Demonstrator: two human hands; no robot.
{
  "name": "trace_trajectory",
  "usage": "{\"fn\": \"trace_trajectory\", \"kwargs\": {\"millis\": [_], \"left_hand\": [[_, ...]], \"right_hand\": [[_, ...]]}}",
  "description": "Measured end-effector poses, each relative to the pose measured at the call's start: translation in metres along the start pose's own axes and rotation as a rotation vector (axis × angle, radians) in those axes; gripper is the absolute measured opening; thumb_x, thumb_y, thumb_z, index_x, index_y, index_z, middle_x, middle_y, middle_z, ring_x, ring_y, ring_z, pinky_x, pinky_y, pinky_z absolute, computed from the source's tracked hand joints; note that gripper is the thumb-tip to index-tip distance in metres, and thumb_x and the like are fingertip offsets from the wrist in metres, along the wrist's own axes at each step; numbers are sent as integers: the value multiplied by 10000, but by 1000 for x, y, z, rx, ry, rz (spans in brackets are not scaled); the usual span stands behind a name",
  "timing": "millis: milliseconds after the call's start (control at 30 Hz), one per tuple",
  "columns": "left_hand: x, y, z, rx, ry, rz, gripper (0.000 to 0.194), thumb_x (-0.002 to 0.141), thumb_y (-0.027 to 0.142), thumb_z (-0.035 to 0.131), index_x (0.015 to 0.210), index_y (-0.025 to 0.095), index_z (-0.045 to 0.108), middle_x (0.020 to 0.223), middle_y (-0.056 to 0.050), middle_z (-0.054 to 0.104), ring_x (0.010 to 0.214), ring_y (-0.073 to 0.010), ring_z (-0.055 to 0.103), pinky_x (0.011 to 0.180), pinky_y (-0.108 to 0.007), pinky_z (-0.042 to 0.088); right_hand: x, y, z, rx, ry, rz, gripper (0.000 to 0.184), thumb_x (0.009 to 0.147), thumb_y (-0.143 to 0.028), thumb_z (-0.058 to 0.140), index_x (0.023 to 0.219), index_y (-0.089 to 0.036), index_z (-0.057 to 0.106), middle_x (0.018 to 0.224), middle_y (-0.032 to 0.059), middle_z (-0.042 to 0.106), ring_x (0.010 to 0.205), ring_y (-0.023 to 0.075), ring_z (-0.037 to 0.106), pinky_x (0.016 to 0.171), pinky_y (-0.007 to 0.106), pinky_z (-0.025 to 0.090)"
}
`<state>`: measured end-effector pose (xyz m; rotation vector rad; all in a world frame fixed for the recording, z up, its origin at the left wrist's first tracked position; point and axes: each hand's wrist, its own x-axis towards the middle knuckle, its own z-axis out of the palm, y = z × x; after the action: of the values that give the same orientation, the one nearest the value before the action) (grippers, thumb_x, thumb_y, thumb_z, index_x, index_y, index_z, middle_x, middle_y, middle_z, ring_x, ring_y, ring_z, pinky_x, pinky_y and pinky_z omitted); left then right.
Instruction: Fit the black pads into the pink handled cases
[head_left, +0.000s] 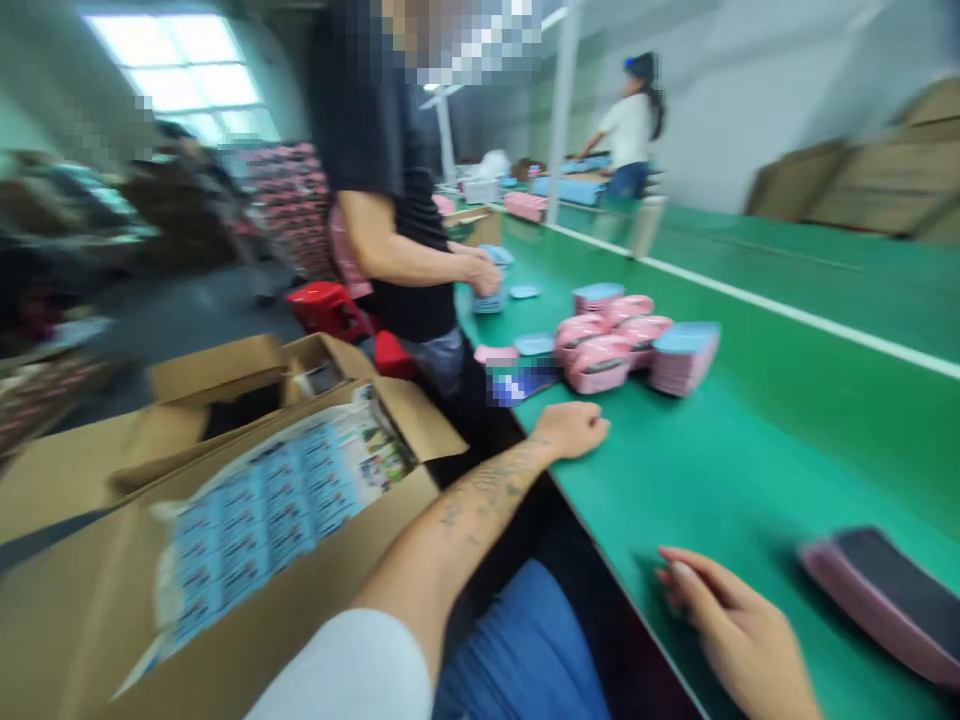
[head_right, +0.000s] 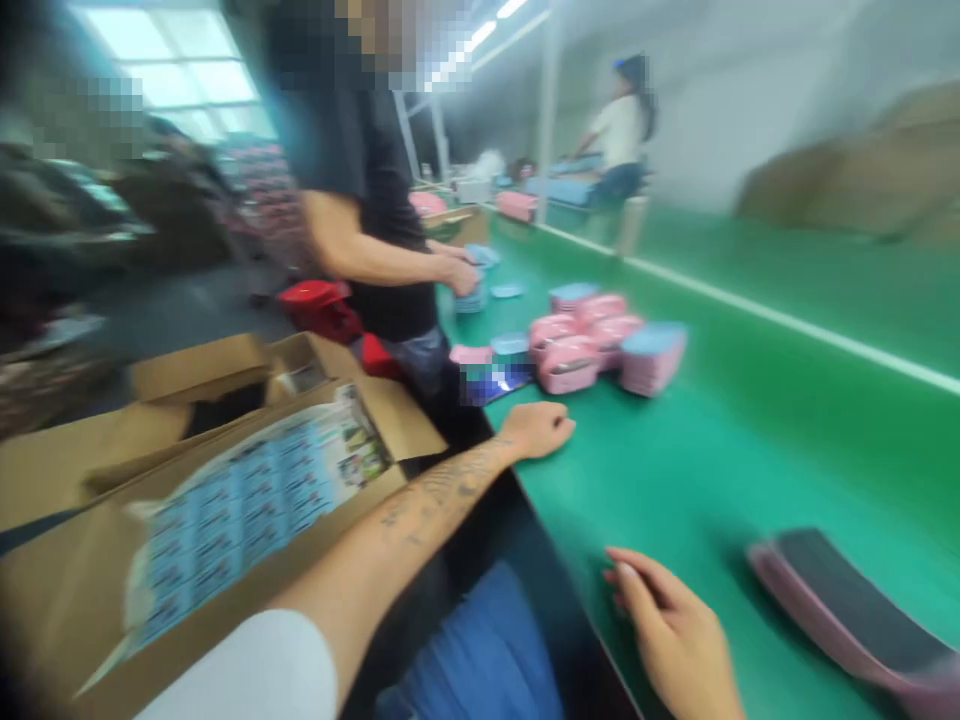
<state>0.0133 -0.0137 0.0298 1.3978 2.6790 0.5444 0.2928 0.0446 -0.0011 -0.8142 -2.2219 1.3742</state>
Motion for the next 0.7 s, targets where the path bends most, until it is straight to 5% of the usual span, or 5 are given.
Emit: {"fn": "trace_trajectory", "kwargs": {"millis": [400,700], "left_hand": [[14,-9,6,87,57,24,282,983,449,508,874,245,670,889,-37,744,825,-221,674,672,-315,375],[17,2,0,170,56,19,246,966,401,487,882,246,659,897,-38,739,827,-224,664,651,-306,344]], "right_hand": [[-4,-36,-3,-11,-153,84,368,935,-437,520,1062,-225,792,1064,87,798,967,279,738,887,418,574],[2,-33,-5,-80,-172,-98,340,976,-285,474,1116,-226,778,1153,70,788,1077,267,722,966,410,523]]}}
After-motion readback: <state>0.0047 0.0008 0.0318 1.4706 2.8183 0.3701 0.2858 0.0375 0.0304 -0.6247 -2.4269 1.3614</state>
